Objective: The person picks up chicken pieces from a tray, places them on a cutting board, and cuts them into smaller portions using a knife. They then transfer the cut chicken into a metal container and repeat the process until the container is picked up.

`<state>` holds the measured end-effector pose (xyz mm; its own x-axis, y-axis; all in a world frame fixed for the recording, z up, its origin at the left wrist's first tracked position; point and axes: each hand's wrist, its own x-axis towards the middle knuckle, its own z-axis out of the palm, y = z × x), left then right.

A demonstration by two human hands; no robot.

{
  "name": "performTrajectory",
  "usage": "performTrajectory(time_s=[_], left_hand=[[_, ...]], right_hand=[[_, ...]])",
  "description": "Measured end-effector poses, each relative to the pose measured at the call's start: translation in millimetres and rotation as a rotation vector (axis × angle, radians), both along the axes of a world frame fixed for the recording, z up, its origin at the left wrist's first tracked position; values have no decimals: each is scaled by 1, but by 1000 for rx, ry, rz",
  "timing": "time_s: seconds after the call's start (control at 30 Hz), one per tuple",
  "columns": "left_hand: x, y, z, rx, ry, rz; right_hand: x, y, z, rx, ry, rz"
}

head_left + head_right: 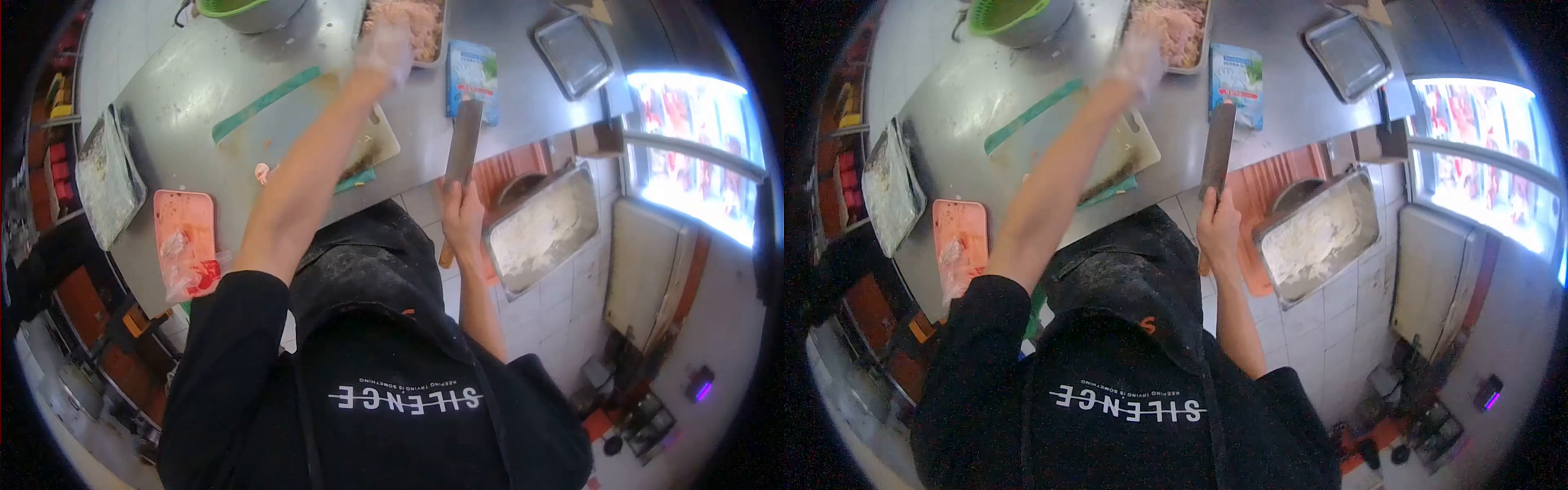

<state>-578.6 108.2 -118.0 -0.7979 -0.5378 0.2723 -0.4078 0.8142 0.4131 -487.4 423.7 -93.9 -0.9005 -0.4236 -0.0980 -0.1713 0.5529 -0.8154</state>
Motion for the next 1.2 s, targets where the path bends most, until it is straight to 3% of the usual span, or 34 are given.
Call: performTrajectory(time_s=[0.07,0.1,0.13,0.2,0.3,0.33,0.4,0.5,0.6,0.7,0.8,0.9,1.0,1.2], left_hand=[[60,37,-34,-42,299,43],[99,56,-27,125,279,-7],[136,72,-4,439,-32,50],[211,85,-22,285,84,133],[281,71,-5,-109,11,364],[297,63,-9,-87,-39,354],[317,42,-32,-38,-116,332],[326,16,-56,340,-326,360],[322,1,-54,278,-450,228],[313,-3,-34,301,-460,263],[295,4,29,597,-413,456],[292,20,8,1160,445,450],[273,36,47,1214,459,487],[279,44,-20,501,-449,352]], right_hand=[[-8,-11,0,-9,39,43],[-7,-9,-1,16,35,49],[-2,-4,-1,50,16,53],[-1,-6,0,136,-70,65],[-4,-20,-7,145,-138,145],[-5,-25,-8,144,-140,186],[-7,-35,-14,109,-91,286],[-5,-54,-22,53,-71,369],[-2,-73,-8,70,-72,427],[6,-82,-5,9,-116,440],[16,-82,-6,36,-136,439],[25,-77,-9,54,-148,438],[31,-72,-15,40,-132,421],[29,-79,-23,44,-119,445]])
